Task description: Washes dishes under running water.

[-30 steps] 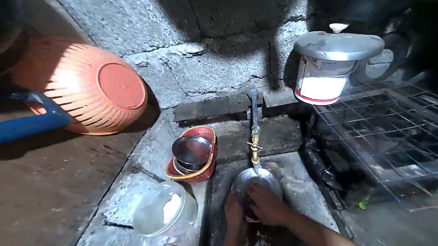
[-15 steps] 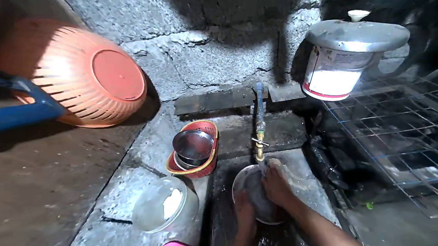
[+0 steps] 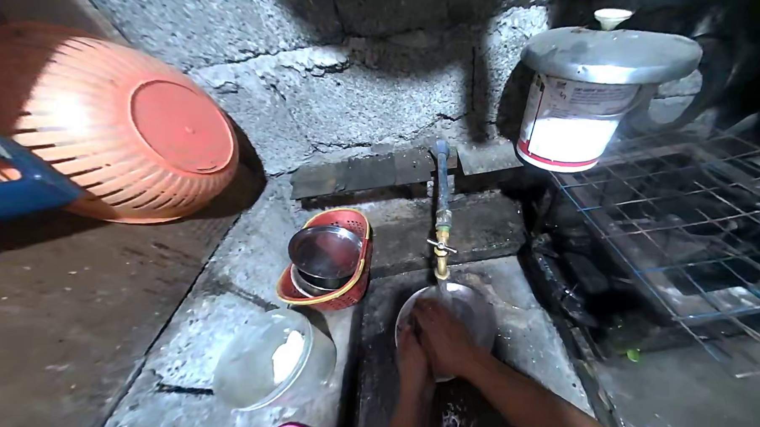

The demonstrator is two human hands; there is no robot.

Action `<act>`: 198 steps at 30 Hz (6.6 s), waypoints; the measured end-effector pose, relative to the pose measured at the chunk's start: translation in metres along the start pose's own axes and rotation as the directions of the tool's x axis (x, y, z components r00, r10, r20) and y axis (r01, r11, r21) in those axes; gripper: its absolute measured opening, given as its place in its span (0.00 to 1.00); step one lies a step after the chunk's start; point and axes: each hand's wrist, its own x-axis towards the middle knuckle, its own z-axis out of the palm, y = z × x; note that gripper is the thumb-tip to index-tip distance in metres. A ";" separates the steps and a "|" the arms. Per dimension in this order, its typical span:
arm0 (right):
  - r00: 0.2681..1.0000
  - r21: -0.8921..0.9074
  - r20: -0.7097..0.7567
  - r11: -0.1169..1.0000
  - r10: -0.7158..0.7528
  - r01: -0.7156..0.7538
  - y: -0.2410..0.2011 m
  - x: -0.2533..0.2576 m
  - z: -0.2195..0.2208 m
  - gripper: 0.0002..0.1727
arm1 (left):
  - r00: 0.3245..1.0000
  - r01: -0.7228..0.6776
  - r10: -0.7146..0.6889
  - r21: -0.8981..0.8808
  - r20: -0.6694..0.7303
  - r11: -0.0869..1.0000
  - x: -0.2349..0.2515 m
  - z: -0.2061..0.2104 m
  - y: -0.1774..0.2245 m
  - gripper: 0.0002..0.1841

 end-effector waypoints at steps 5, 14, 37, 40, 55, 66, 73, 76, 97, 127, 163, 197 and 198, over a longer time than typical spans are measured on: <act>0.993 -0.117 -0.032 0.986 0.116 -0.119 0.030 -0.023 -0.012 0.32 | 0.998 -0.044 0.047 0.064 -0.042 0.997 -0.002 -0.024 0.004 0.24; 0.998 -0.071 0.059 0.997 0.006 -0.002 0.007 -0.038 0.006 0.29 | 0.997 -0.038 0.039 0.028 -0.059 0.999 0.008 -0.028 0.005 0.24; 0.996 -0.081 0.082 0.996 -0.028 0.035 0.022 -0.028 0.001 0.30 | 0.995 -0.046 0.043 -0.028 -0.093 0.999 0.008 -0.023 -0.008 0.25; 0.972 -0.107 -0.107 0.969 0.210 -0.221 0.036 -0.005 -0.012 0.36 | 0.993 -0.085 0.096 0.167 -0.064 0.982 -0.008 -0.011 -0.015 0.26; 0.987 0.056 -0.080 0.989 0.141 -0.137 -0.003 0.018 0.006 0.35 | 0.997 -0.042 0.041 -0.013 -0.062 0.999 -0.002 0.004 -0.014 0.25; 0.991 0.003 -0.077 0.994 0.108 -0.108 -0.002 0.016 -0.012 0.33 | 0.997 -0.055 0.057 0.041 -0.050 0.998 -0.004 0.004 -0.007 0.25; 0.990 -0.097 -0.017 0.986 0.137 -0.138 0.031 -0.010 -0.014 0.32 | 0.988 -0.084 0.082 -0.009 -0.133 0.996 0.011 -0.028 0.009 0.24; 0.945 -0.046 -0.087 0.946 0.315 -0.319 0.018 0.010 -0.036 0.31 | 0.995 -0.058 0.062 0.056 -0.082 0.997 0.000 -0.011 -0.001 0.24; 0.864 0.613 -0.129 0.724 0.487 -0.316 0.018 0.023 -0.115 0.28 | 0.865 -0.444 0.093 0.664 0.494 0.602 -0.002 -0.030 0.043 0.13; 0.987 0.283 -0.081 0.952 0.141 -0.113 0.004 0.028 -0.073 0.27 | 0.950 -0.139 0.102 0.106 0.296 0.985 -0.036 -0.026 0.053 0.08; 1.000 0.068 0.012 0.997 -0.027 0.026 -0.007 0.030 -0.073 0.26 | 0.917 0.105 -0.111 0.036 0.383 0.994 -0.027 -0.030 0.055 0.18; 0.947 0.523 -0.112 0.828 0.300 -0.200 -0.014 0.033 -0.056 0.28 | 0.979 -0.025 0.060 -0.175 0.197 0.984 -0.035 -0.028 0.053 0.19; 0.929 0.652 -0.076 0.723 0.362 -0.228 -0.002 0.036 -0.056 0.30 | 0.962 -0.152 0.151 -0.015 0.227 0.988 -0.034 -0.030 0.054 0.18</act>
